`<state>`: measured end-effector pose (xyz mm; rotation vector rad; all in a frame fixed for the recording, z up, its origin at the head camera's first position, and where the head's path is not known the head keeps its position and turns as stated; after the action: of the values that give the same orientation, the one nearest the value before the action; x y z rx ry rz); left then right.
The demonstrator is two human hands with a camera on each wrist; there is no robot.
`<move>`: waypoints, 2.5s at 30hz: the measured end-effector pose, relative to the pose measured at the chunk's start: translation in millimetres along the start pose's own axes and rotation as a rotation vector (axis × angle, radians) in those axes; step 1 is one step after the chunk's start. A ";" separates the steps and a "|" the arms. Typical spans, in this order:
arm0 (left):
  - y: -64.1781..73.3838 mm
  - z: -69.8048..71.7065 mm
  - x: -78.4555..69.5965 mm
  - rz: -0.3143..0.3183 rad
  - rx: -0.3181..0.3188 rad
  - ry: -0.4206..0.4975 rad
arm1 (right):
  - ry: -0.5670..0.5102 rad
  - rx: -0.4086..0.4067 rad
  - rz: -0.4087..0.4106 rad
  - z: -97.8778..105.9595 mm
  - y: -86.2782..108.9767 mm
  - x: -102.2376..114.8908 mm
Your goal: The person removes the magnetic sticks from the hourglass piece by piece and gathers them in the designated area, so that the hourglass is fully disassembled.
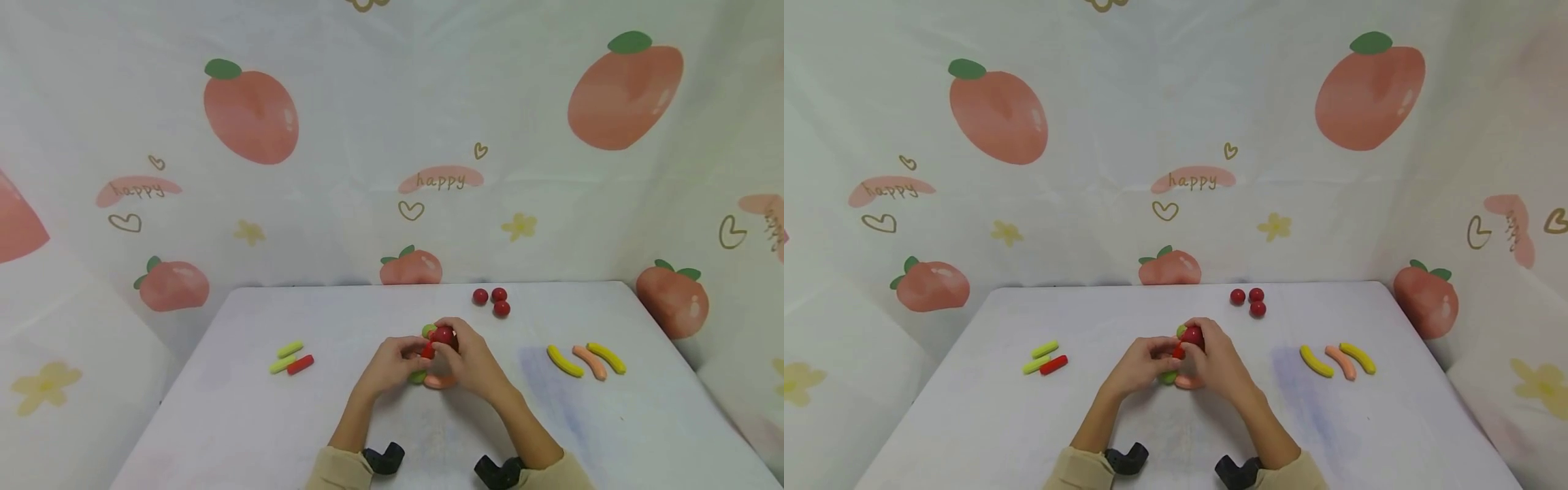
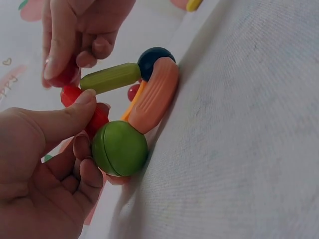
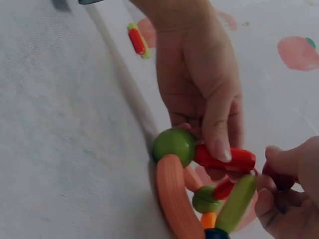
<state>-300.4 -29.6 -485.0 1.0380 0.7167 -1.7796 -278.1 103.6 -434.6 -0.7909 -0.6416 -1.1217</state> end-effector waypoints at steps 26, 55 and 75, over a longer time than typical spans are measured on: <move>1.5 0.9 11.0 0.110 -0.013 -0.004 | 0.283 -0.106 -0.365 122.6 -45.3 -139.1; 5.7 0.7 16.0 0.151 0.024 -0.010 | -0.072 0.253 -0.252 1.1 13.5 -78.3; 19.2 46.4 3.5 0.138 -0.130 -0.029 | -0.061 0.273 -0.304 -4.9 12.5 -90.0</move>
<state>-299.4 -76.5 -466.7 0.9501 0.7159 -1.6055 -294.1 150.2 -511.1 -0.5044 -0.9668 -1.2545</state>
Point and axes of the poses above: each hand's wrist, its own y-axis away from the middle knuckle, its own z-axis out of the back of the hand, x = y × z, the point moved 10 cm from there along -y, towards the middle knuckle
